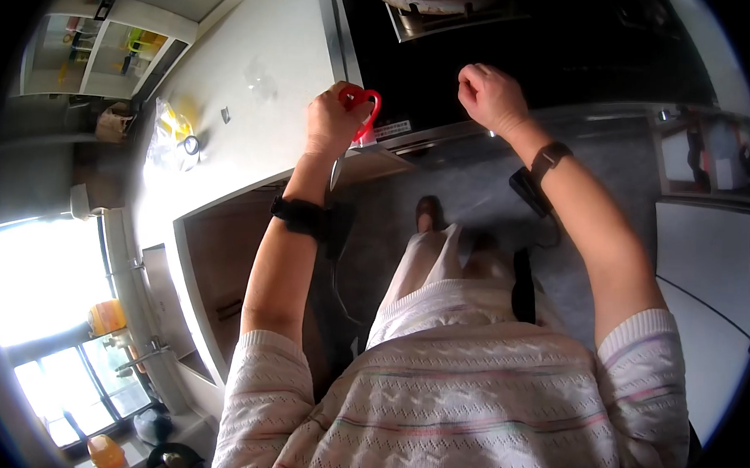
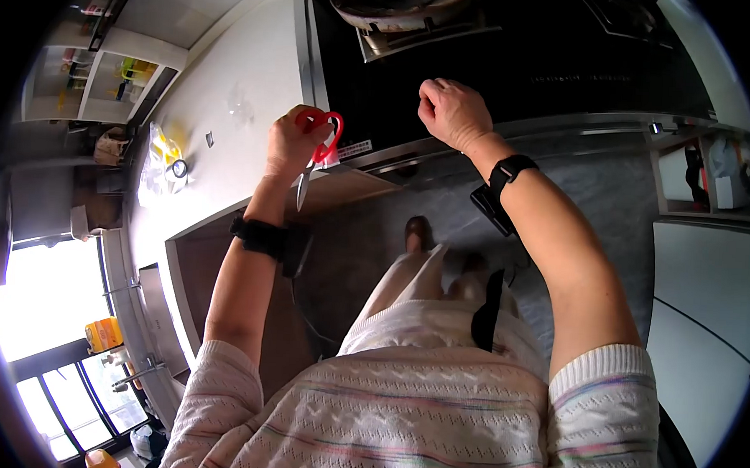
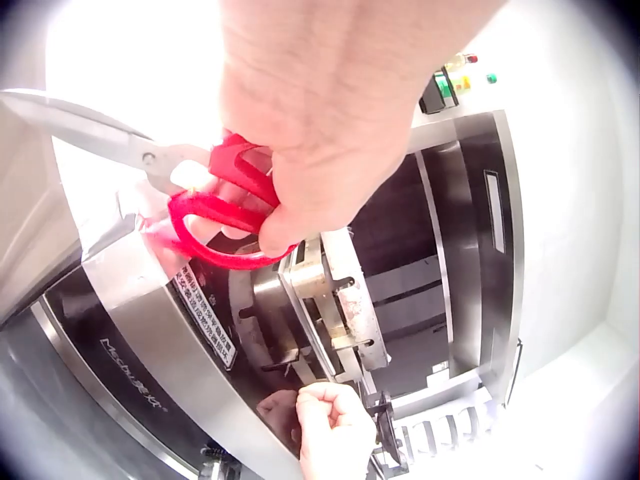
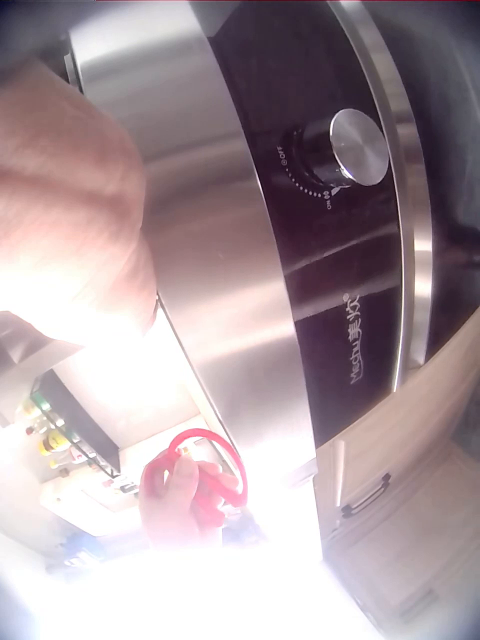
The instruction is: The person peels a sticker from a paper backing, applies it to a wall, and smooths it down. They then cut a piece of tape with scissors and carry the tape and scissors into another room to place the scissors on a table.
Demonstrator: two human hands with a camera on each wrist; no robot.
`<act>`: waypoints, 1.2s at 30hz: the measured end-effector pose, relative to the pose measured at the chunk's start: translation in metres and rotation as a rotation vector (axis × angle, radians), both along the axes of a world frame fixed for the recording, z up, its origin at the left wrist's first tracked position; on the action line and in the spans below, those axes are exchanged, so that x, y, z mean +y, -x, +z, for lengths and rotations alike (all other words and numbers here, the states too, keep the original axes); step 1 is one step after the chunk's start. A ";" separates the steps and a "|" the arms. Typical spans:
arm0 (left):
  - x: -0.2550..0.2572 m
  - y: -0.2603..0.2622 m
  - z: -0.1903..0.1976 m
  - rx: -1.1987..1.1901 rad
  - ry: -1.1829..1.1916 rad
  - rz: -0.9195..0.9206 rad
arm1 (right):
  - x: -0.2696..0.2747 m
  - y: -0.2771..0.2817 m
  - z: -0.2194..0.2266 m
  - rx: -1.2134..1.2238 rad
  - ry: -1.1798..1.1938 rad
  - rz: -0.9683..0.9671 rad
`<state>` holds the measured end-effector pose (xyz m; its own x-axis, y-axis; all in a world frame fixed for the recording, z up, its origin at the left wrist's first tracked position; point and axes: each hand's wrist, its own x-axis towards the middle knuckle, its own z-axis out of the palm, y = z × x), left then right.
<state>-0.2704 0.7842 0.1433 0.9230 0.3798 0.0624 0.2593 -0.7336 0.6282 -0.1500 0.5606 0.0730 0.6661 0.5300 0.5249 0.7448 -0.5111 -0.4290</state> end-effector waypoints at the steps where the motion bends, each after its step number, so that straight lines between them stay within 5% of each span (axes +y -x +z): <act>1: -0.005 0.003 0.004 0.032 0.013 -0.002 | 0.000 0.000 0.002 -0.010 0.003 0.001; 7: -0.007 0.022 -0.003 0.104 0.428 -0.073 | 0.000 0.002 0.007 0.048 0.048 0.002; 9: 0.014 0.032 -0.002 0.056 0.782 -0.011 | 0.000 0.002 0.006 0.059 0.058 -0.001; 12: 0.061 0.045 0.005 0.015 0.878 0.121 | 0.003 0.002 0.008 0.043 0.015 0.010; 16: 0.127 0.058 0.005 0.013 0.653 0.192 | 0.007 0.002 0.016 0.066 0.041 0.028; 18: 0.151 0.061 0.000 0.075 0.508 0.246 | 0.010 0.002 0.024 0.303 0.090 -0.029; 21: 0.176 0.062 -0.009 0.111 0.443 0.262 | 0.042 0.015 0.038 0.205 0.122 0.028; 24: 0.183 0.063 -0.007 0.140 0.332 0.265 | 0.100 0.023 0.041 0.047 0.215 0.109; 29: 0.188 0.066 -0.015 0.097 0.004 0.229 | 0.176 0.000 0.028 0.180 0.564 0.055; 36: 0.189 0.070 -0.020 0.067 -0.270 0.227 | 0.196 -0.011 0.025 0.256 0.693 0.008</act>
<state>-0.3407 0.9736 0.1229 0.8223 0.5539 0.1308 0.4688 -0.7895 0.3960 -0.1393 0.7566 0.0980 0.7176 0.6888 -0.1034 0.6696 -0.7231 -0.1700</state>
